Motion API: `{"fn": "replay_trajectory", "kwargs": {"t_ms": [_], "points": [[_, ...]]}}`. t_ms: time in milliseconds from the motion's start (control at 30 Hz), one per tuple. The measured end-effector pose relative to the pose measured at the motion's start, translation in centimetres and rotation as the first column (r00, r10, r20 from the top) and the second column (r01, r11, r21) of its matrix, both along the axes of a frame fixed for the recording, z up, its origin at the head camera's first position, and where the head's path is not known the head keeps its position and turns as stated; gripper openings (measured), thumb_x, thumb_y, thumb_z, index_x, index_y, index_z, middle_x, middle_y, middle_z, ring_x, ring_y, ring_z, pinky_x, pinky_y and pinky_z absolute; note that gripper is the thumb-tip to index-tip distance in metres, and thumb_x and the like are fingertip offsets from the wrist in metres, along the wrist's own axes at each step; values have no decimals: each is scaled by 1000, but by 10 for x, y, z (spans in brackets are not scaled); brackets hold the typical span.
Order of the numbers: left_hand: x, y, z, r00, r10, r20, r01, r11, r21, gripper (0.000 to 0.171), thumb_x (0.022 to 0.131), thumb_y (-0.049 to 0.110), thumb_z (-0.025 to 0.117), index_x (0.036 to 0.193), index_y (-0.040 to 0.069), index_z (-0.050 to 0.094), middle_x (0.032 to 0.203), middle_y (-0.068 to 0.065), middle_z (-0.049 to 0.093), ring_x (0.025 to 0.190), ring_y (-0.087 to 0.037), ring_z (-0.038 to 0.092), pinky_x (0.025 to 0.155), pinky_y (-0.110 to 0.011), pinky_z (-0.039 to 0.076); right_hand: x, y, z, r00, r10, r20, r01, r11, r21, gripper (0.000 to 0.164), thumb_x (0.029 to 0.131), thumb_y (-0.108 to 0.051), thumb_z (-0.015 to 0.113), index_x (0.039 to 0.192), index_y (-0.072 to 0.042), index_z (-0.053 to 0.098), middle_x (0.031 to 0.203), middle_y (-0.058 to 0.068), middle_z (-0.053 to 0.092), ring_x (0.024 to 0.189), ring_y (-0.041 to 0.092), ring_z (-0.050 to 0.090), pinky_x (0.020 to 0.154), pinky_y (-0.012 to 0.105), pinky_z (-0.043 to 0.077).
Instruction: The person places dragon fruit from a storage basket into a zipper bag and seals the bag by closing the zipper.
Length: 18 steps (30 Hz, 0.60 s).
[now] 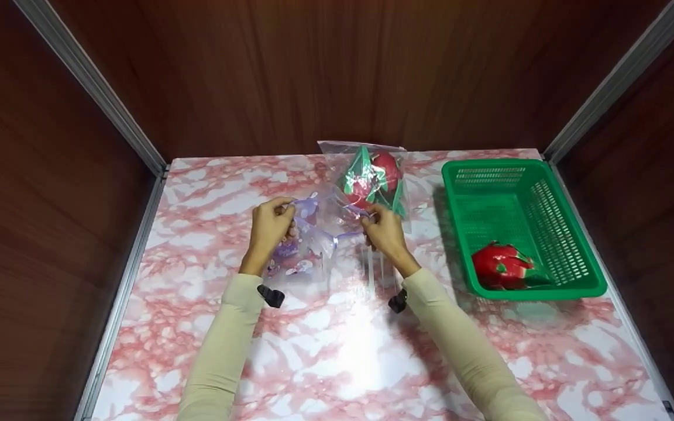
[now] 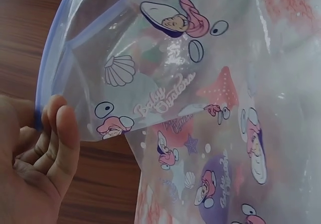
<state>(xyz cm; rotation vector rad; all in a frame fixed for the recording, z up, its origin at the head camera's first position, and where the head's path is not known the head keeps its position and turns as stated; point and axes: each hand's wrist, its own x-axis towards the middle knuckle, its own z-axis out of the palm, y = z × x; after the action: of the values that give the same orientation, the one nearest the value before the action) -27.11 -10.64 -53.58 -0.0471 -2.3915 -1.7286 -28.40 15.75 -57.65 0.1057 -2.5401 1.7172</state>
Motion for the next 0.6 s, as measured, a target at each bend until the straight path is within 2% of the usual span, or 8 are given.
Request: {"fn": "replay_trajectory", "kwargs": {"t_ms": [133, 267, 400, 533, 600], "points": [[0, 5, 3, 999, -25, 21, 25, 999, 39, 29, 101, 7, 62, 126, -1, 75, 66, -12, 69, 44, -11, 63, 55, -59, 63, -1, 1, 1, 1000, 24, 3, -24, 999, -38, 13, 100, -5, 64, 107, 4, 69, 63, 2, 64, 39, 9, 57, 34, 24, 49], [0, 10, 5, 998, -48, 38, 45, 995, 94, 24, 102, 6, 63, 123, -2, 70, 67, -14, 70, 44, -13, 65, 50, -46, 64, -2, 1, 3, 998, 55, 8, -54, 996, -70, 19, 103, -7, 65, 114, 6, 70, 65, 2, 64, 41, 7, 57, 37, 26, 52], [-1, 15, 4, 996, -78, 49, 69, 982, 175, 14, 102, 3, 63, 112, -6, 65, 67, -10, 70, 45, -13, 66, 46, -33, 62, -3, 2, 6, 995, 101, 18, -99, 992, -81, 21, 105, -9, 65, 118, 7, 71, 73, 13, 67, 44, 8, 59, 41, 29, 56], [-3, 18, 3, 994, -100, 44, 88, 971, 222, 14, 102, -1, 62, 110, -12, 63, 65, -5, 69, 47, -13, 68, 48, -32, 63, -5, 5, 7, 984, 174, 28, -171, 980, -98, 24, 106, -10, 64, 120, 9, 69, 87, 28, 69, 49, 13, 65, 45, 36, 60], [-3, 19, 3, 993, -107, 38, 96, 968, 233, 16, 102, -2, 61, 111, -15, 63, 65, -4, 69, 47, -13, 68, 48, -32, 63, -5, 6, 8, 978, 207, 31, -203, 973, -107, 26, 107, -9, 64, 124, 9, 68, 93, 31, 69, 54, 23, 71, 47, 36, 62]]}}
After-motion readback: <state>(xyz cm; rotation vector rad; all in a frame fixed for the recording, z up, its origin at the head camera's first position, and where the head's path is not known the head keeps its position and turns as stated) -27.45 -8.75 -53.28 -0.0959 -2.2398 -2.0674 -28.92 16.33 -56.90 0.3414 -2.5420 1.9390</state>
